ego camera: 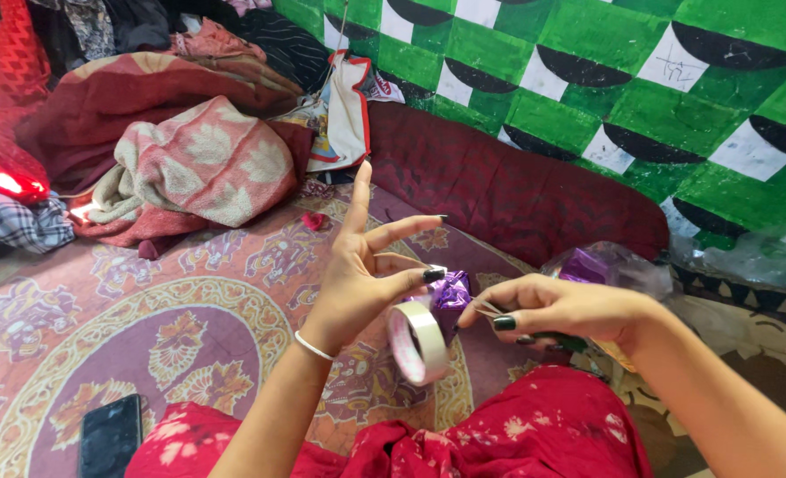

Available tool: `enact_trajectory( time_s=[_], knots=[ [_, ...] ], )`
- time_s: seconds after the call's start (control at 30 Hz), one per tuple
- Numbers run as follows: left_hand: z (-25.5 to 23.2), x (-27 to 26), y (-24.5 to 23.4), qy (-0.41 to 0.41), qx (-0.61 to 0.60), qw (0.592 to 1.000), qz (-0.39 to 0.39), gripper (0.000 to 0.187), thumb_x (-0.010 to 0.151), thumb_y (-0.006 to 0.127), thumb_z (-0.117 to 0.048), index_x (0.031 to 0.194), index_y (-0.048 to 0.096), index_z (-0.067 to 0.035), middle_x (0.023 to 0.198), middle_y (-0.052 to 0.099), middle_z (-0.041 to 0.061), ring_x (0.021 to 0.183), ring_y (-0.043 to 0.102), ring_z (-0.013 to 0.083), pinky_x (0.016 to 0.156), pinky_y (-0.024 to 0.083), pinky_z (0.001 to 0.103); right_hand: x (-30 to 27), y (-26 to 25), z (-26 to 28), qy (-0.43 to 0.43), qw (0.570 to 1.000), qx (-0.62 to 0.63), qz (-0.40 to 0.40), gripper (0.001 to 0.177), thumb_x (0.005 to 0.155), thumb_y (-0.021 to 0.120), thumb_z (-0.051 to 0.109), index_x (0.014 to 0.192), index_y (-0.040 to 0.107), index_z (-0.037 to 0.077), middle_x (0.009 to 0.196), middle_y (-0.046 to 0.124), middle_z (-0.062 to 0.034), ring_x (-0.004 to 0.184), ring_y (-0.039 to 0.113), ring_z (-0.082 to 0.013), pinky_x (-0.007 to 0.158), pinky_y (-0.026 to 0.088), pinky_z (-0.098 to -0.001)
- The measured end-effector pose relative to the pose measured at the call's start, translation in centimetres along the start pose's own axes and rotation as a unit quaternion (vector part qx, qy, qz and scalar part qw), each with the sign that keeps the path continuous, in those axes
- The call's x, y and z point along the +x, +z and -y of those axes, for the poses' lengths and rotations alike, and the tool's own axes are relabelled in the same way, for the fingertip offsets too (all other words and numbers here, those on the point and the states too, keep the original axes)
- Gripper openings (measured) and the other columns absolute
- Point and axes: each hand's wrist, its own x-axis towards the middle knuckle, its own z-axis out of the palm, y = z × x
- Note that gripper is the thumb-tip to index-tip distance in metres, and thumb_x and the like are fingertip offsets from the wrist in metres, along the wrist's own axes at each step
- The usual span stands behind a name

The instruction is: The person wraps a small rectangular box with purple metallic paper, folding edges and securing them with clear tape. They repeatedly apply tape to the seams and corners, then inspect the finished package.

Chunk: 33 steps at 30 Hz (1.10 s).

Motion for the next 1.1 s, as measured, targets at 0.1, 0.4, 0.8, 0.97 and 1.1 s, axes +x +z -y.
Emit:
enact_trajectory(
  time_s=[0.1, 0.4, 0.8, 0.97, 1.1],
  knots=[
    [-0.3, -0.1, 0.3, -0.01, -0.036, 0.999, 0.036, 0.127, 0.079, 0.067, 0.015, 0.164, -0.017, -0.028, 0.136, 0.066, 0.019, 0.085, 0.074, 0.0155, 0.07, 0.063, 0.028, 0.2, -0.7, 1.4, 0.017, 0.998, -0.057, 0.006, 0.043, 0.091, 0.067, 0.03, 0.124, 0.071, 0.003, 0.075, 0.052, 0.0079, 0.064, 0.046, -0.0007, 0.054, 0.035, -0.0193],
    [-0.7, -0.5, 1.6, -0.028, 0.025, 0.997, 0.062, 0.128, 0.076, 0.066, 0.013, 0.163, -0.016, -0.029, 0.134, 0.069, 0.019, 0.084, 0.075, 0.0135, 0.071, 0.064, 0.029, 1.5, -1.4, 2.2, 0.059, 0.996, -0.05, 0.054, 0.028, 0.095, 0.064, 0.029, 0.098, 0.066, 0.001, 0.067, 0.051, 0.005, 0.058, 0.041, -0.0026, 0.048, 0.03, -0.0209],
    [0.4, -0.3, 2.4, -0.013, 0.027, 0.996, 0.084, 0.125, 0.08, 0.066, 0.012, 0.164, -0.017, -0.029, 0.136, 0.069, 0.018, 0.085, 0.075, 0.012, 0.073, 0.064, 0.027, 2.5, -0.9, 2.1, 0.091, 0.994, -0.018, 0.059, 0.025, 0.099, 0.062, 0.031, 0.094, 0.06, 0.007, 0.068, 0.042, 0.0084, 0.057, 0.035, -0.0016, 0.047, 0.026, -0.0206],
    [0.8, -0.2, 2.3, -0.011, 0.039, 0.996, 0.078, 0.125, 0.08, 0.067, 0.011, 0.164, -0.017, -0.027, 0.136, 0.069, 0.019, 0.083, 0.075, 0.0119, 0.072, 0.063, 0.027, 2.6, -1.0, 2.2, 0.107, 0.993, -0.039, 0.044, 0.029, 0.1, 0.059, 0.035, 0.094, 0.062, 0.007, 0.068, 0.041, 0.009, 0.057, 0.033, -0.0015, 0.047, 0.025, -0.0209],
    [1.0, -0.4, 1.9, 0.013, 0.031, 0.994, 0.105, 0.129, 0.08, 0.074, 0.007, 0.167, -0.016, -0.025, 0.14, 0.068, 0.019, 0.089, 0.074, 0.0121, 0.08, 0.063, 0.027, 2.9, -1.2, 1.7, 0.113, 0.992, -0.046, 0.032, 0.033, 0.102, 0.057, 0.039, 0.093, 0.061, 0.008, 0.067, 0.04, 0.009, 0.056, 0.032, -0.0017, 0.046, 0.024, -0.0213]
  ],
)
